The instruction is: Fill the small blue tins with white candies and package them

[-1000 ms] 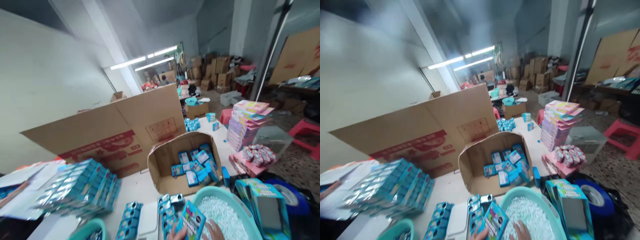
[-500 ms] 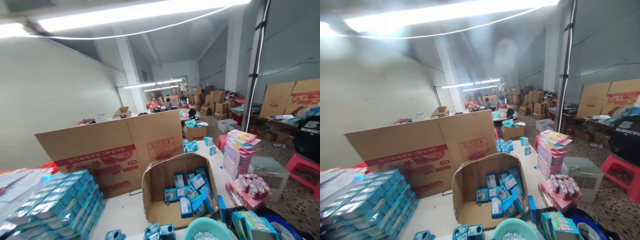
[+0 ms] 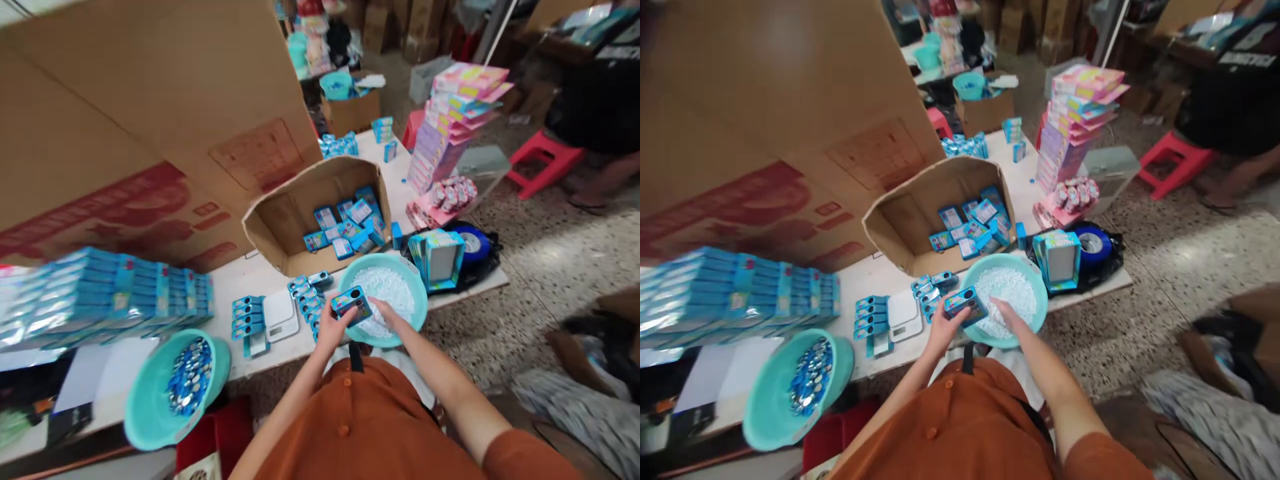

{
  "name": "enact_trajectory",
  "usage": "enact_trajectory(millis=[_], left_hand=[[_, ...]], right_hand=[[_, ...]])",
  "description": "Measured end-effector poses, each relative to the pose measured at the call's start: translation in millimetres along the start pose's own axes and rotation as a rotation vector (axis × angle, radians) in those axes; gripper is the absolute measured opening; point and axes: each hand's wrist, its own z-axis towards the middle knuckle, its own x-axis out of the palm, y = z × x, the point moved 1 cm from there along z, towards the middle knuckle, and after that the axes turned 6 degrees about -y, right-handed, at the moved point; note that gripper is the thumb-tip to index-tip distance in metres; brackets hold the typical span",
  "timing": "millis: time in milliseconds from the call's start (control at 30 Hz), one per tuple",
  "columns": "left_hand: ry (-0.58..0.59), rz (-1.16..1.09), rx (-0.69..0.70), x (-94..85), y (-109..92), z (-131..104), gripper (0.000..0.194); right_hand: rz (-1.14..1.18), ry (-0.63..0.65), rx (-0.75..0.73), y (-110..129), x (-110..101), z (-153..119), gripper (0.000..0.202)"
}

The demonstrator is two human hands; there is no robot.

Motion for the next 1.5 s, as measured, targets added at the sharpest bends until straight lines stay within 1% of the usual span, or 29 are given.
enact_trajectory(millis=[67,100,133,200,267,367,433,533,633,700,767,833,933,1000,1100,1167,1233,1300,1367,1433,1500], left_hand=[[0.035,0.056,0.037,1.2,12,3,0.048],[0.051,0.086,0.056,1.5,18,4,0.047],[0.066,0.115,0.077,1.7,24,4,0.046],[0.091,0.173,0.125,2.1,35,4,0.046],[0.117,0.233,0.183,3.4,43,4,0.044],[0.146,0.338,0.275,7.6,49,3,0.04],[0.172,0.39,0.335,11.8,50,1,0.038],[0.215,0.431,0.421,17.9,47,-1,0.038],[0.246,0.458,0.481,20.5,39,0,0.039],[0.266,0.489,0.536,20.1,32,1,0.038],[0.272,0.521,0.592,18.6,26,2,0.036],[0.265,0.512,0.61,16.7,22,3,0.036],[0.258,0.449,0.57,14.0,21,4,0.036],[0.248,0.437,0.548,12.6,22,4,0.036],[0.222,0.465,0.544,12.0,23,2,0.037],[0.215,0.496,0.554,13.6,22,-1,0.038],[0.223,0.528,0.57,16.7,18,-2,0.039],[0.24,0.539,0.57,20.4,15,-3,0.04],[0.25,0.517,0.53,23.5,12,-3,0.04],[0.246,0.472,0.466,25.5,10,-3,0.04],[0.246,0.44,0.435,26.8,10,-3,0.04]], right_hand=[[0.119,0.005,0.127,2,-12,13,0.019],[0.18,0.011,0.169,4,-18,17,0.022],[0.247,0.018,0.18,7,-22,19,0.025],[0.357,0.035,0.17,13,-29,19,0.028],[0.447,0.052,0.129,21,-32,13,0.029],[0.61,0.097,0.049,37,-31,-2,0.026],[0.692,0.135,-0.005,48,-25,-14,0.024],[0.7,0.159,-0.074,60,-13,-31,0.024],[0.676,0.111,-0.18,64,-3,-43,0.024],[0.676,0.064,-0.222,64,0,-48,0.024],[0.698,0.055,-0.218,63,0,-49,0.024],[0.761,0.106,-0.182,62,-2,-49,0.024],[0.901,0.222,-0.118,61,-6,-47,0.026],[0.957,0.276,-0.091,60,-7,-45,0.025],[0.921,0.298,-0.081,62,-5,-45,0.021],[0.841,0.257,-0.102,65,-2,-47,0.021],[0.751,0.17,-0.171,68,2,-50,0.022],[0.651,0.066,-0.269,71,7,-55,0.024],[0.549,-0.019,-0.363,73,12,-59,0.025],[0.472,-0.066,-0.437,72,17,-62,0.027],[0.429,-0.088,-0.502,71,19,-64,0.028]])
